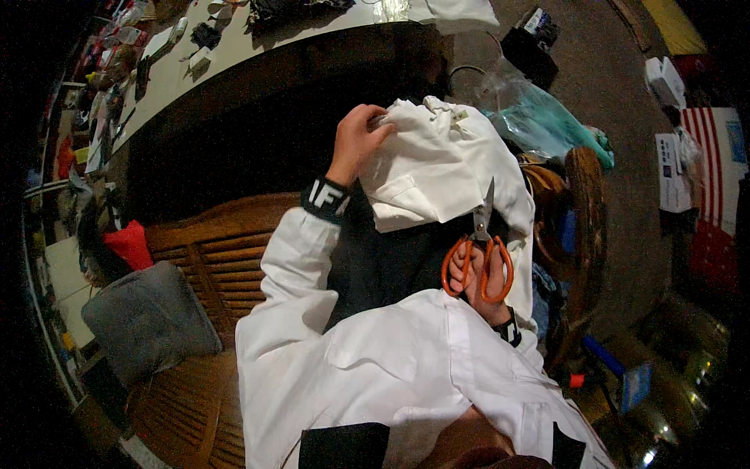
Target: The person uses orange-handled scissors to cut a white fabric garment into smaller pieces. They repeatedly cut sections of the fabric, separate the pieces, and place them on a nearby surface. The person also handles a small black plastic clip attached to the fabric.
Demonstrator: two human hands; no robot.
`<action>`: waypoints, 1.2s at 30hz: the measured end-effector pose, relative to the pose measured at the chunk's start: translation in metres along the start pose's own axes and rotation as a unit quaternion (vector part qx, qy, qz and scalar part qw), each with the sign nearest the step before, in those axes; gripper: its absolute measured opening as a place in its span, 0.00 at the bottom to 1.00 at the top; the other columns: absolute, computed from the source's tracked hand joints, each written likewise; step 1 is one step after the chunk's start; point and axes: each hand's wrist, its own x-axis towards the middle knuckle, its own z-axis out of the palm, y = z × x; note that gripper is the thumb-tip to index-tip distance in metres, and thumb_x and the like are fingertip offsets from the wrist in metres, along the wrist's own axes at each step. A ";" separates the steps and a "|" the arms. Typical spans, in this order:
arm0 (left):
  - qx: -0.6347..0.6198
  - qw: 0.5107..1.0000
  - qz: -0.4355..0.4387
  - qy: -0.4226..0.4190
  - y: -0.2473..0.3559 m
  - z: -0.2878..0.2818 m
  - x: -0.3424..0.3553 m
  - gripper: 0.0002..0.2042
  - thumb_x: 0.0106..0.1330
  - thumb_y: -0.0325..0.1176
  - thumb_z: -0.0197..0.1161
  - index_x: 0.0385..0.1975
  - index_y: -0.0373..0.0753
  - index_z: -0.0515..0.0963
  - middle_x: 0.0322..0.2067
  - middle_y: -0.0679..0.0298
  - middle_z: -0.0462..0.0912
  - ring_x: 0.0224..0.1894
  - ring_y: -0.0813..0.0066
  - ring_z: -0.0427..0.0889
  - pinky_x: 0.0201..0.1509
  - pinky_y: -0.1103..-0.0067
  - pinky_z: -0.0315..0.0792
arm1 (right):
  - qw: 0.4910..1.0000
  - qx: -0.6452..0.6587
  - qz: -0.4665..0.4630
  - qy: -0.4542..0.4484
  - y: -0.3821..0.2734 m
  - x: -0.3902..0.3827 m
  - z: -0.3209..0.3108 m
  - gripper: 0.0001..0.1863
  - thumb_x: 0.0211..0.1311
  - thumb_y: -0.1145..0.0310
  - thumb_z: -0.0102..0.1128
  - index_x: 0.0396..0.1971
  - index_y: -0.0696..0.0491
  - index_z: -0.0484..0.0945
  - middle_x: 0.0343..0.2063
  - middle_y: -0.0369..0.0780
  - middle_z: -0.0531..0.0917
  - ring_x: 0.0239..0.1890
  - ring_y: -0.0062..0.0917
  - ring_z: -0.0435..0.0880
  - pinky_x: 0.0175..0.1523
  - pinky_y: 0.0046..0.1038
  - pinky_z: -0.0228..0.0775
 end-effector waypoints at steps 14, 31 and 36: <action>-0.096 0.950 -0.215 -0.203 0.009 -0.007 -0.012 0.15 0.62 0.42 0.60 0.29 0.34 0.81 0.22 0.69 0.77 0.24 0.83 0.72 0.27 0.83 0.66 | 0.999 0.005 0.015 -0.043 0.003 0.003 -0.009 0.29 0.63 0.36 0.37 0.36 0.52 0.66 0.24 0.33 0.66 0.22 0.20 0.65 0.25 0.22 0.58; 0.130 0.961 0.241 -0.027 0.036 0.043 0.037 0.23 0.52 0.36 0.67 0.47 0.35 0.70 0.45 0.51 0.72 0.46 0.54 0.72 0.49 0.67 0.69 | 0.999 0.039 -0.027 0.008 0.018 0.021 -0.026 0.29 0.65 0.38 0.36 0.34 0.52 0.66 0.26 0.33 0.66 0.24 0.22 0.67 0.25 0.23 0.58; 0.179 0.965 0.180 -0.070 0.039 0.017 -0.070 0.24 0.49 0.35 0.69 0.47 0.37 0.71 0.44 0.56 0.73 0.48 0.57 0.71 0.50 0.69 0.68 | 0.999 0.025 -0.025 0.038 0.007 0.018 -0.017 0.29 0.64 0.37 0.35 0.33 0.52 0.66 0.26 0.33 0.65 0.24 0.20 0.66 0.26 0.21 0.57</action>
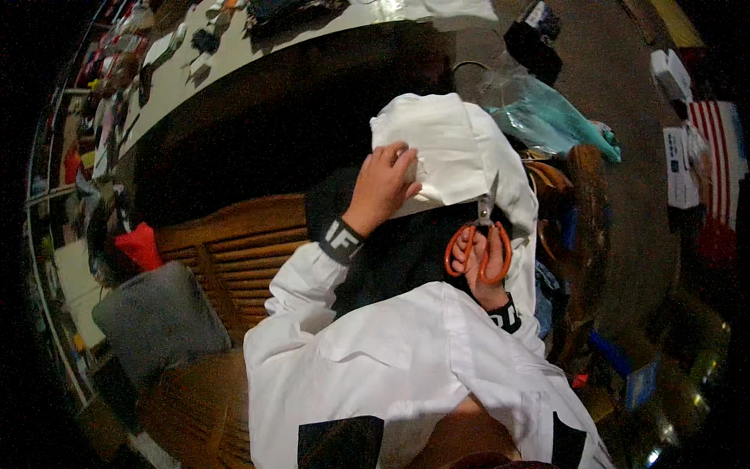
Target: The person uses orange-handled scissors to cut a white fabric garment into smaller pieces. They repeatedly cut sections of the fabric, separate the pieces, and place them on a nearby surface. The person also handles a small black plastic clip attached to the fabric.
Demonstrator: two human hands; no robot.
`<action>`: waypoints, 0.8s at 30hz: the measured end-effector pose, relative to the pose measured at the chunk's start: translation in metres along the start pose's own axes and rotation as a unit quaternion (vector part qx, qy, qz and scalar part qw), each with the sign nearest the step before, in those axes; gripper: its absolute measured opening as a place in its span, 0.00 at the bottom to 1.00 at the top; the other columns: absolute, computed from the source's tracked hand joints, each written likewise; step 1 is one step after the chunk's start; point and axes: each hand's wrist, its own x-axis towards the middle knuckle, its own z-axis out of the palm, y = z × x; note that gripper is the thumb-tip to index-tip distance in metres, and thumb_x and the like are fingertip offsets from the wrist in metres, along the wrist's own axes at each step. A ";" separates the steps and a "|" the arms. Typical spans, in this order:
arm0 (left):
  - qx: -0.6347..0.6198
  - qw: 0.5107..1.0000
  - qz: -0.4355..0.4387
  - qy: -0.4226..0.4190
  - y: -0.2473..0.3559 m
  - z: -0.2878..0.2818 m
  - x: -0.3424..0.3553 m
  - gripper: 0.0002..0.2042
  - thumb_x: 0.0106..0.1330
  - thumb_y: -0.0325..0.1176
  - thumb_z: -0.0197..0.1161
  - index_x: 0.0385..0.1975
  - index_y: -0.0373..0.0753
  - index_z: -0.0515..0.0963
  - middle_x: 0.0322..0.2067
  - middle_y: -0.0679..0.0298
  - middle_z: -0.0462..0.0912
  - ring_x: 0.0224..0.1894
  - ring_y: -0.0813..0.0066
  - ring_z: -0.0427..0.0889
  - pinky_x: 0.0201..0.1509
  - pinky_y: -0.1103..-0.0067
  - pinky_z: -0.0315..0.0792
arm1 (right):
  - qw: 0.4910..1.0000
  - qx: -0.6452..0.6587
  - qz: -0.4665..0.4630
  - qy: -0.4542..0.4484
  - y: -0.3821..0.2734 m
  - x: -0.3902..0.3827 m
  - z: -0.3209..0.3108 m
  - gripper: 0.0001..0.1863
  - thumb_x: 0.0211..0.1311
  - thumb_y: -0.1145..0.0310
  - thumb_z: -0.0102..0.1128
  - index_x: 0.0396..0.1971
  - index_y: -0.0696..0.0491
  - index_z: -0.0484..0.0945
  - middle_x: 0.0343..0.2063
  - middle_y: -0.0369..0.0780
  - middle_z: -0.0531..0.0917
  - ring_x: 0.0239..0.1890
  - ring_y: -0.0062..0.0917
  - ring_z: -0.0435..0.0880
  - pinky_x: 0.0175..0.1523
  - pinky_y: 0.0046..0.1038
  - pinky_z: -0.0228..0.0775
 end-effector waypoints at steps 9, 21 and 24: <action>0.008 1.000 -0.019 0.009 0.021 -0.026 -0.080 0.28 0.46 0.32 0.69 0.51 0.42 0.71 0.42 0.61 0.71 0.47 0.62 0.70 0.57 0.65 0.61 | 1.000 0.022 -0.013 -0.009 0.006 0.000 -0.001 0.27 0.65 0.39 0.38 0.33 0.53 0.67 0.25 0.34 0.67 0.24 0.22 0.67 0.25 0.23 0.60; -0.118 0.982 -0.035 -0.143 -0.029 -0.032 -0.022 0.11 0.53 0.25 0.63 0.38 0.38 0.80 0.31 0.55 0.83 0.31 0.60 0.83 0.36 0.72 0.77 | 0.997 0.065 0.001 -0.030 -0.014 -0.017 0.039 0.31 0.61 0.35 0.40 0.33 0.53 0.65 0.26 0.32 0.62 0.26 0.18 0.60 0.26 0.19 0.53; -0.156 0.965 -0.054 -0.202 -0.037 -0.047 -0.002 0.11 0.56 0.23 0.62 0.40 0.35 0.79 0.34 0.54 0.83 0.35 0.67 0.84 0.40 0.75 0.77 | 0.994 0.097 0.011 -0.049 -0.017 -0.020 0.043 0.31 0.61 0.35 0.40 0.33 0.54 0.66 0.27 0.33 0.63 0.26 0.18 0.61 0.26 0.19 0.53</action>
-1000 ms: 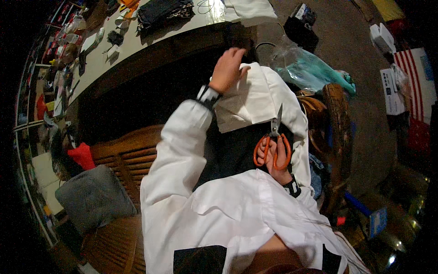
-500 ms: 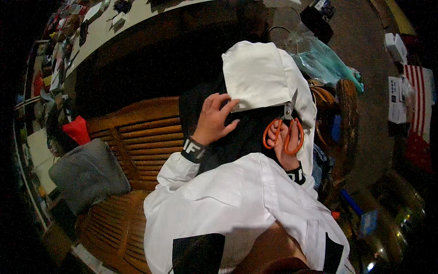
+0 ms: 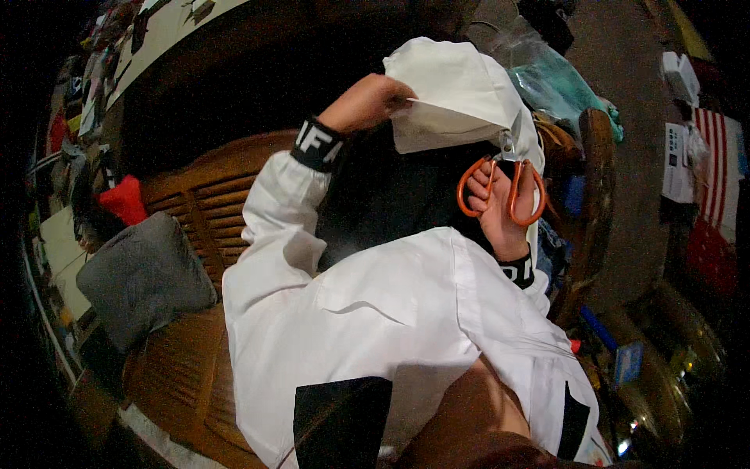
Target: The person uses orange-handled scissors to cut a white fabric garment into smaller pieces. They repeatedly cut sections of the fabric, separate the pieces, and place them on a nearby surface. The person also handles a small black plastic clip attached to the fabric.
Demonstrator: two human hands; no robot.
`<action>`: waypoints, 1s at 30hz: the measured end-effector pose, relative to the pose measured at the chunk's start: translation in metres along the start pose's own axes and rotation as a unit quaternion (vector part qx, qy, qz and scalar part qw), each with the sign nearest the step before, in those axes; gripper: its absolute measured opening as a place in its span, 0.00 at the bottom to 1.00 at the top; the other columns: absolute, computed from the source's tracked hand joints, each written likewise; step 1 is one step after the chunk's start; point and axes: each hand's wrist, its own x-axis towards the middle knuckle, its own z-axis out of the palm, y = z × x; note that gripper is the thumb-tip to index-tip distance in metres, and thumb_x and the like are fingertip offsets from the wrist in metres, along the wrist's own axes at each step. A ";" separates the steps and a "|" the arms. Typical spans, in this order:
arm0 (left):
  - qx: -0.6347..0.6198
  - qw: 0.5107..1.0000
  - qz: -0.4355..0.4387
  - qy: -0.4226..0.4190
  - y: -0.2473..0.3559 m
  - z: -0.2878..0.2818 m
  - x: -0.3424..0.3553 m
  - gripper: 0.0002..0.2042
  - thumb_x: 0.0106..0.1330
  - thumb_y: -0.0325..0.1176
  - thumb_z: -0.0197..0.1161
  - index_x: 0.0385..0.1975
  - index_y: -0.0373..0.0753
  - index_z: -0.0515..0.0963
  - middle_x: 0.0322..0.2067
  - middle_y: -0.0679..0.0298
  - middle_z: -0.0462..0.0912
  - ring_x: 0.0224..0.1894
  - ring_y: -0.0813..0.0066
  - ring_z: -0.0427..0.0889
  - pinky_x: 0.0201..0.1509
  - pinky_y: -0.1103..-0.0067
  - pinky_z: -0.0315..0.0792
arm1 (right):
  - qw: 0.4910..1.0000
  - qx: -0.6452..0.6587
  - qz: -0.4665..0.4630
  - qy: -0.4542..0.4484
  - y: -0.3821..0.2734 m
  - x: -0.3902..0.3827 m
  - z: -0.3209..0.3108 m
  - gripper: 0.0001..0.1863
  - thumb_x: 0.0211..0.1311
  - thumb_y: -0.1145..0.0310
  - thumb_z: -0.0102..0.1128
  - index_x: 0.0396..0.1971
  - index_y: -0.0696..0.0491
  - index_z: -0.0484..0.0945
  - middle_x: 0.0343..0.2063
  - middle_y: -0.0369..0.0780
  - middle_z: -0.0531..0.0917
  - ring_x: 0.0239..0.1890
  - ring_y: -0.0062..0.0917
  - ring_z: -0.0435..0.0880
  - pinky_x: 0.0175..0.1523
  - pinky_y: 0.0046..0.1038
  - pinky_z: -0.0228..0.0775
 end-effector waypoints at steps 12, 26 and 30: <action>0.098 0.980 0.112 0.133 0.001 0.050 -0.025 0.19 0.46 0.26 0.68 0.42 0.40 0.76 0.42 0.59 0.79 0.45 0.57 0.77 0.46 0.69 0.74 | 1.000 0.024 0.006 -0.002 0.001 0.000 -0.006 0.31 0.61 0.35 0.40 0.33 0.53 0.65 0.26 0.33 0.62 0.27 0.19 0.61 0.26 0.19 0.53; -0.157 0.981 -0.060 0.097 0.081 0.089 -0.025 0.14 0.61 0.40 0.60 0.25 0.33 0.75 0.24 0.57 0.77 0.28 0.64 0.77 0.32 0.73 0.70 | 0.999 0.034 0.004 0.024 0.001 0.001 -0.007 0.35 0.59 0.32 0.38 0.35 0.55 0.67 0.27 0.32 0.64 0.26 0.18 0.62 0.27 0.18 0.54; -0.617 0.769 -0.146 -0.077 0.070 0.139 0.007 0.20 0.69 0.50 0.47 0.34 0.37 0.74 0.26 0.66 0.76 0.26 0.76 0.74 0.31 0.78 0.70 | 0.997 -0.054 -0.010 0.059 0.000 0.001 -0.006 0.35 0.60 0.32 0.36 0.36 0.55 0.68 0.27 0.33 0.65 0.26 0.18 0.63 0.26 0.18 0.54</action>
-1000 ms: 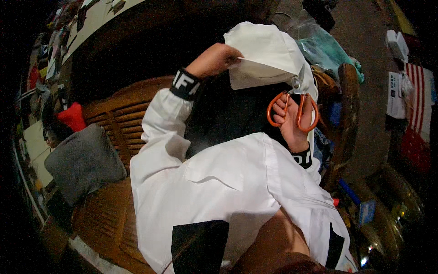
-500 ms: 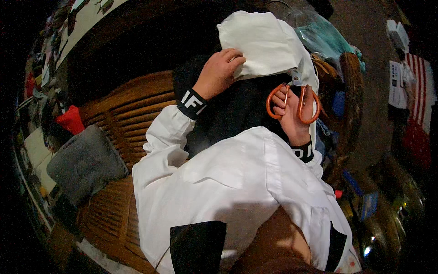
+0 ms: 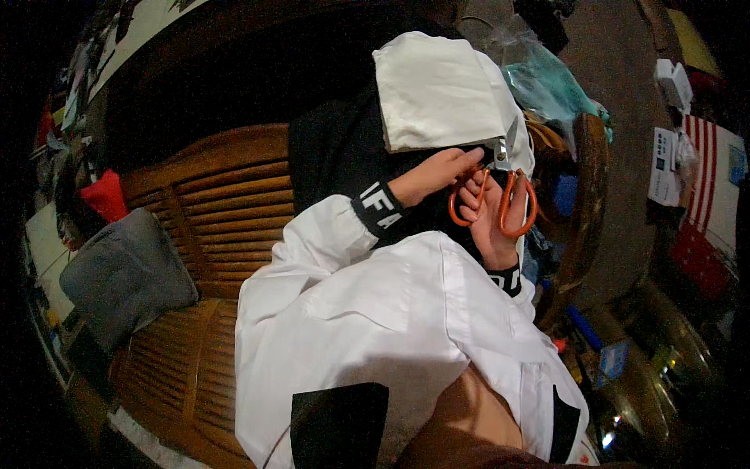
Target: The person uses orange-handled scissors to cut a white fabric garment into smaller pieces. They repeatedly cut sections of the fabric, separate the pieces, and place them on a nearby surface. The person also handles a small black plastic clip attached to the fabric.
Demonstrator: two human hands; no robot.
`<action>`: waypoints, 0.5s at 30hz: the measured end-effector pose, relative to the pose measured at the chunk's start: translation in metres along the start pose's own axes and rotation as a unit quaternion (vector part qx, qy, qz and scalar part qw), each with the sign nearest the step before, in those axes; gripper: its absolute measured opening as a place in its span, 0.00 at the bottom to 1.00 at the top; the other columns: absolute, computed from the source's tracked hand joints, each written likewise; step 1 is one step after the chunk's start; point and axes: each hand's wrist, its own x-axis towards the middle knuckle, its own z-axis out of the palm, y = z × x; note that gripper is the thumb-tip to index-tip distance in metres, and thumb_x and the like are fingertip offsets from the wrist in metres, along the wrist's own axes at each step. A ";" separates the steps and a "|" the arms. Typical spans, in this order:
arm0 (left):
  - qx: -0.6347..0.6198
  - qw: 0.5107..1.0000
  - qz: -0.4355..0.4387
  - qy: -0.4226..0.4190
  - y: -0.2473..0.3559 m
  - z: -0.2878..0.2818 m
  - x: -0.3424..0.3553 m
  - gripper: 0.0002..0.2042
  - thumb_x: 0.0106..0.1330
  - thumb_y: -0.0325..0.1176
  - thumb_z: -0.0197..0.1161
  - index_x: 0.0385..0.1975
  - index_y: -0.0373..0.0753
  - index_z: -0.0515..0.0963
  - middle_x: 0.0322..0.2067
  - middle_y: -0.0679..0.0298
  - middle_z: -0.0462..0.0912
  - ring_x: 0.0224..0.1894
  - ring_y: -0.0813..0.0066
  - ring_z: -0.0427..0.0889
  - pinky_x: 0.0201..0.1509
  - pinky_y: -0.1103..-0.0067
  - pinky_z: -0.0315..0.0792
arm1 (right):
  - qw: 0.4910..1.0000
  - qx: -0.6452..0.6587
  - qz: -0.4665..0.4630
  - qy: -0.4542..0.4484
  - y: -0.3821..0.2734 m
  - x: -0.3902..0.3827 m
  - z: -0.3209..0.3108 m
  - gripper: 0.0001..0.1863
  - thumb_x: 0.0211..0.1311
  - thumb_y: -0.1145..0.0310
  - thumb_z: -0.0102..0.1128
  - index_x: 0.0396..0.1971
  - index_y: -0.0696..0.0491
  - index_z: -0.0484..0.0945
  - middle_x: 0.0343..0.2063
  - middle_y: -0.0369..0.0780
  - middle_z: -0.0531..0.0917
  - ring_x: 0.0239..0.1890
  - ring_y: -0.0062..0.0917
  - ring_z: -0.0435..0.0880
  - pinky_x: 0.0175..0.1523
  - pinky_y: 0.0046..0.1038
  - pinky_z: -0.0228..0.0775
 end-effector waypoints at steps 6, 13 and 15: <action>-0.334 0.943 0.002 -0.003 -0.008 0.009 0.042 0.17 0.67 0.48 0.53 0.35 0.38 0.75 0.30 0.65 0.79 0.29 0.77 0.78 0.34 0.82 0.74 | 0.999 0.026 0.020 -0.008 -0.001 0.003 -0.007 0.36 0.60 0.31 0.35 0.36 0.55 0.68 0.28 0.34 0.68 0.24 0.20 0.65 0.24 0.19 0.55; -0.334 0.939 -0.014 0.079 0.001 0.015 0.047 0.11 0.63 0.38 0.61 0.32 0.35 0.76 0.26 0.66 0.78 0.26 0.78 0.77 0.28 0.81 0.73 | 1.000 -0.030 -0.007 -0.001 -0.001 0.001 -0.014 0.40 0.56 0.28 0.35 0.38 0.55 0.70 0.29 0.36 0.72 0.29 0.23 0.71 0.27 0.22 0.62; -0.295 0.953 -0.047 0.040 0.005 0.011 0.038 0.11 0.63 0.38 0.61 0.32 0.35 0.76 0.27 0.66 0.77 0.27 0.79 0.77 0.30 0.81 0.73 | 0.999 -0.034 -0.012 -0.024 -0.002 0.002 -0.020 0.42 0.55 0.27 0.36 0.41 0.56 0.70 0.32 0.36 0.73 0.32 0.24 0.72 0.30 0.22 0.64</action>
